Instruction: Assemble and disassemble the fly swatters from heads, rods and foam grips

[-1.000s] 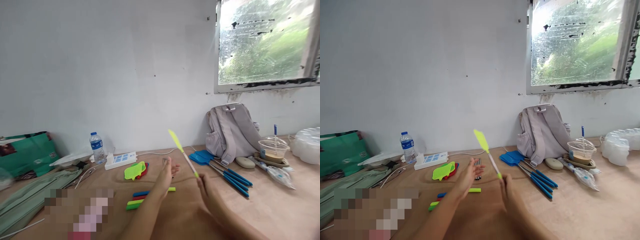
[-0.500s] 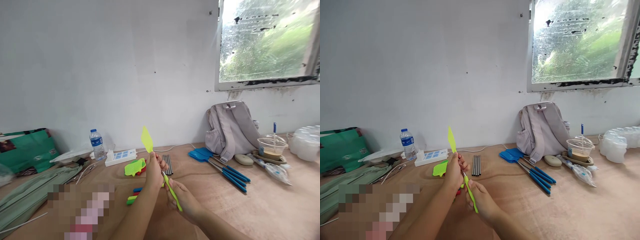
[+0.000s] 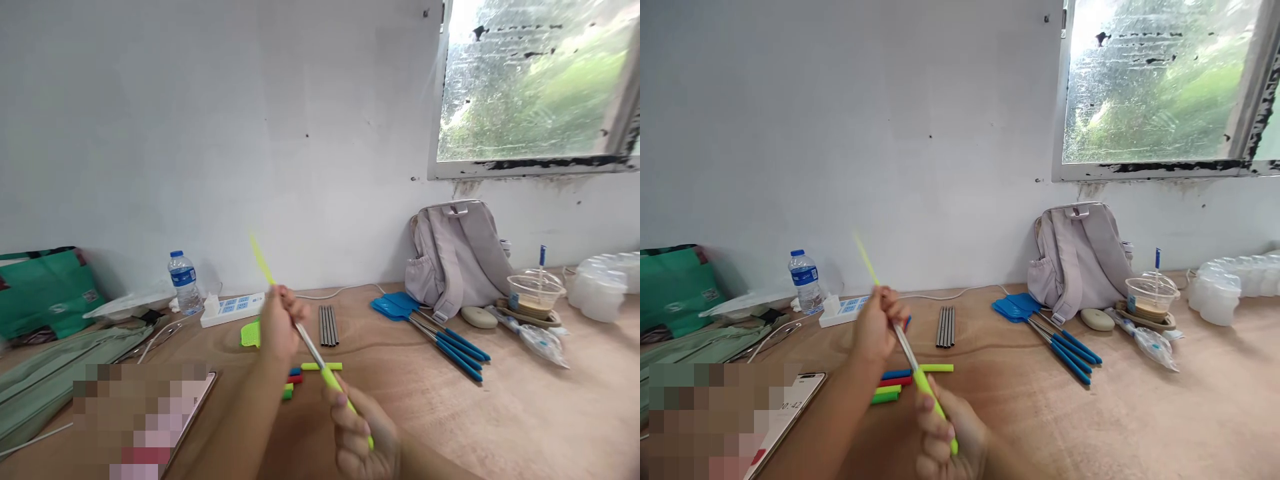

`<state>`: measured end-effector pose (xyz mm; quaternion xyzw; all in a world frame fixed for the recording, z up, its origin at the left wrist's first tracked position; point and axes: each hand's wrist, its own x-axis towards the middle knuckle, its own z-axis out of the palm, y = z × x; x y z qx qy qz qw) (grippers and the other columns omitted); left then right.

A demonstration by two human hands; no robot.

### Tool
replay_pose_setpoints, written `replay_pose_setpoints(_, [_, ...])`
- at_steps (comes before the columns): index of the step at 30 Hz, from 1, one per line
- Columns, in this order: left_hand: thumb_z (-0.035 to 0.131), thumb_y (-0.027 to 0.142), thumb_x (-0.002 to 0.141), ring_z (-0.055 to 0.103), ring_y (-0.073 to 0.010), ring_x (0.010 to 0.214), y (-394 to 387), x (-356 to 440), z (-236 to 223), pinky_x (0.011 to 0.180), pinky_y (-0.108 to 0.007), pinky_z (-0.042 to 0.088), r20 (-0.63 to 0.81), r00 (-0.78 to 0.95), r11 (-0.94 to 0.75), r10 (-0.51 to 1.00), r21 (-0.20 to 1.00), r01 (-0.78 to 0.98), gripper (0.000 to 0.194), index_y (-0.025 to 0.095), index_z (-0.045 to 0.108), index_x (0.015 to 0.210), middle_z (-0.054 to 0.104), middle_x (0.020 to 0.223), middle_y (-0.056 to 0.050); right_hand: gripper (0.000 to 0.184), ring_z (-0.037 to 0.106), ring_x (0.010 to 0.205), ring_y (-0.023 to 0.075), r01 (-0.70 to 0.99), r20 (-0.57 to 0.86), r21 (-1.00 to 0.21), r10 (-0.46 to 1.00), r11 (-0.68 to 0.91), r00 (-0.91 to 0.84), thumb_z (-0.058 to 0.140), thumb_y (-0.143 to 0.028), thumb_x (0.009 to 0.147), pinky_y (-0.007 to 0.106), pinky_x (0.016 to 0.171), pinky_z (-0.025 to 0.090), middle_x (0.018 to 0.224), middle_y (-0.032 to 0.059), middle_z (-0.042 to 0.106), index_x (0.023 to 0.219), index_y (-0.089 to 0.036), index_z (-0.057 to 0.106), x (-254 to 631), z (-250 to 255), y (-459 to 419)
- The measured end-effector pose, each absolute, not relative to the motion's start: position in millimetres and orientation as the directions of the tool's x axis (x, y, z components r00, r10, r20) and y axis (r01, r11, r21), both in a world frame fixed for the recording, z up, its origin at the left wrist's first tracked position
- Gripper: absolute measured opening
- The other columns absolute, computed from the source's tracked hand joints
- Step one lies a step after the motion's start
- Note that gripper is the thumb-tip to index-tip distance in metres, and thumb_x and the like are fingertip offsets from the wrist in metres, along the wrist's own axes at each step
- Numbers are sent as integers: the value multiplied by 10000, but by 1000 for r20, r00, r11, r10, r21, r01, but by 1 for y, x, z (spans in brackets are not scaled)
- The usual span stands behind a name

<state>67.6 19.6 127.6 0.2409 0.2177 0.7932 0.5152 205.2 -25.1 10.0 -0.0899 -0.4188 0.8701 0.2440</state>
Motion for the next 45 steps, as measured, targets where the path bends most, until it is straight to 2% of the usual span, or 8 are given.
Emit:
replay_pose_setpoints(6, [167, 210, 970, 224, -20, 286, 5, -36, 164, 331, -121, 247, 229, -522, -567, 822, 424, -706, 399, 184, 299, 595, 272, 355, 94, 378, 296, 311, 47, -184, -13, -953, 637, -243, -771, 534, -550, 753, 196, 359, 152, 396, -86, 438, 756, -175, 492, 219, -23, -28])
replay_pose_setpoints(11, [160, 186, 968, 243, -10, 295, -6, -52, 170, 322, -119, 252, 237, -406, -469, 883, 390, -793, 369, 187, 299, 626, 284, 403, 96, 348, 376, 428, 57, -284, 99, -958, 890, -35, -444, 561, -517, 737, 183, 416, 263, 558, -68, 478, 737, -201, 417, 220, -19, -6])
replay_pose_setpoints(15, [164, 181, 964, 242, -21, 309, -4, -51, 167, 321, -131, 246, 199, -341, -392, 919, 371, -842, 344, 194, 293, 645, 266, 434, 91, 306, 472, 582, 84, -281, 253, -946, 913, 164, -321, 623, -429, 726, 217, 549, 379, 695, -53, 452, 784, -216, 411, 222, -23, 8])
replay_pose_setpoints(22, [197, 126, 938, 248, -29, 323, 4, -49, 156, 342, -144, 271, 205, -244, -314, 948, 477, -821, 312, 181, 331, 662, 281, 467, 89, 81, 494, 670, 131, 219, 466, -810, 823, 545, -325, 522, -189, 760, 259, 622, 385, 727, -17, 517, 820, -215, 473, 228, -32, 26])
replay_pose_setpoints(26, [267, 100, 896, 283, -36, 323, 7, -40, 154, 361, -175, 295, 190, -145, -239, 971, 766, -597, 291, 151, 434, 664, 329, 493, 71, 156, 510, 738, 159, 482, 484, -591, 762, 647, -429, 518, -107, 709, 280, 671, 389, 784, 8, 568, 822, -214, 520, 230, -25, 29])
replay_pose_setpoints(32, [473, 187, 824, 326, -48, 361, 8, -16, 147, 381, -168, 292, 118, -44, -123, 992, 983, -137, 172, 152, 534, 667, 405, 518, 43, 155, 527, 786, 177, 552, 469, -439, 705, 709, -532, 512, -88, 714, 279, 692, 389, 816, 36, 593, 820, -199, 534, 227, -16, 26])
replay_pose_setpoints(40, [523, 390, 756, 317, -62, 359, 22, 5, 123, 373, -181, 238, 94, -25, -74, 995, 904, 421, 230, 175, 557, 683, 415, 483, 57, 130, 513, 809, 183, 537, 478, -454, 703, 711, -526, 504, -85, 731, 299, 720, 394, 826, 42, 583, 790, -193, 548, 222, -19, 28])
replay_pose_setpoints(45, [463, 446, 774, 357, -78, 377, 31, 27, 102, 389, -189, 274, 158, 36, -157, 987, 875, 457, 270, 202, 450, 660, 428, 479, 62, 97, 494, 755, 160, 218, 554, -744, 765, 632, -328, 579, -185, 711, 282, 686, 402, 804, 30, 547, 807, -195, 566, 213, -4, 26])
